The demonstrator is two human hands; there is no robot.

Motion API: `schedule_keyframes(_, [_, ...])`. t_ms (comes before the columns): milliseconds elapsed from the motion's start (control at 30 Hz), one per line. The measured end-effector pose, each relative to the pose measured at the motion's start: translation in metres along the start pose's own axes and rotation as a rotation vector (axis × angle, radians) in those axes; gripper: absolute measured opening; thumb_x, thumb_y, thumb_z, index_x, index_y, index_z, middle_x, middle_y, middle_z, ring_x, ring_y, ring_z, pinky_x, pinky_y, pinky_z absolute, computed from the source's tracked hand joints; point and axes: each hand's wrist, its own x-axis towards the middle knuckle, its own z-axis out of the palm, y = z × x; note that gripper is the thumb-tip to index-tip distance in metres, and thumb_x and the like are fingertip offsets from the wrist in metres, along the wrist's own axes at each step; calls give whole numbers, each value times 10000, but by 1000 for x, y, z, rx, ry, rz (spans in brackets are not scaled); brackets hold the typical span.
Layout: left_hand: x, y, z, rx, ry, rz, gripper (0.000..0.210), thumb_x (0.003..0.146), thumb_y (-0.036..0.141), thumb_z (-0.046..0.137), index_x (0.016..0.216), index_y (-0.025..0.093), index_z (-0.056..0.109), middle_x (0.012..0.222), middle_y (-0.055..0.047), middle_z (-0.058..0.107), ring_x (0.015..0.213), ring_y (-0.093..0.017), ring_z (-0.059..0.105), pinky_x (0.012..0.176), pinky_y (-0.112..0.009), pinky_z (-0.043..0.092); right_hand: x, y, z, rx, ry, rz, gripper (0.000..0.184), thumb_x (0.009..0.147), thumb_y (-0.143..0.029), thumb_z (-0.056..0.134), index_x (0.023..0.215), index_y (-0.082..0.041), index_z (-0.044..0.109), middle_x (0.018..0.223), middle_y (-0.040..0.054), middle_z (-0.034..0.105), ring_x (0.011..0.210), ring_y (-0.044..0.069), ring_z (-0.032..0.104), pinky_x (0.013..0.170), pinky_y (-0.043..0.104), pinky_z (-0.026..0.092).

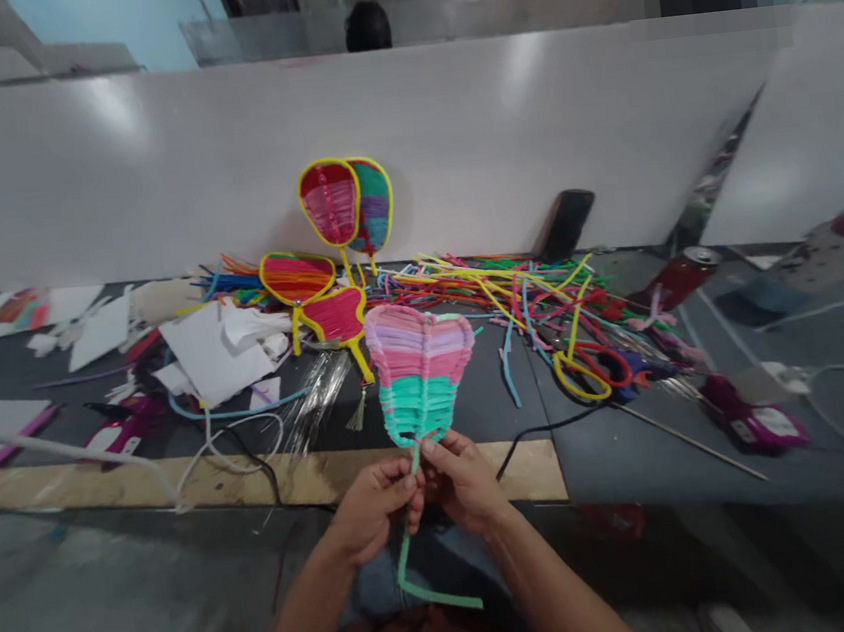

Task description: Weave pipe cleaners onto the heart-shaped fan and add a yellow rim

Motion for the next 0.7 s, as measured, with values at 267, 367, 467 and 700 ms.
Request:
schedule_keyframes(267, [-8, 31, -18, 335, 324, 127, 415, 535, 471, 790, 737, 153, 618, 581, 19, 598, 488, -105, 543, 494, -228, 474, -12, -26, -31, -401, 71, -187, 341, 712, -380, 715, 997, -207, 643, 831, 0, 661, 585, 82, 555, 550, 205, 465])
schedule_keyframes(367, [-9, 35, -21, 567, 389, 185, 350, 581, 464, 743, 735, 166, 641, 574, 20, 607, 526, -131, 580, 532, -233, 488, -28, -40, -56, -661, 253, -378, 233, 761, -345, 664, 952, -213, 679, 830, 18, 681, 690, 128, 595, 652, 244, 481])
schedule_keyframes(467, [-3, 27, -21, 775, 363, 221, 278, 688, 452, 644, 714, 176, 651, 543, 16, 598, 524, -142, 577, 520, -221, 459, -43, -56, -81, -913, 386, -501, 193, 762, -320, 651, 917, -215, 702, 865, 46, 701, 792, 186, 619, 759, 305, 477])
schedule_keyframes(700, [12, 14, -15, 1082, 225, 293, 233, 771, 421, 579, 801, 245, 729, 720, -9, 719, 673, -199, 639, 614, -246, 455, -60, -93, -124, -1312, 493, -599, 203, 820, -306, 552, 947, -197, 667, 894, 83, 692, 816, 222, 628, 770, 343, 479])
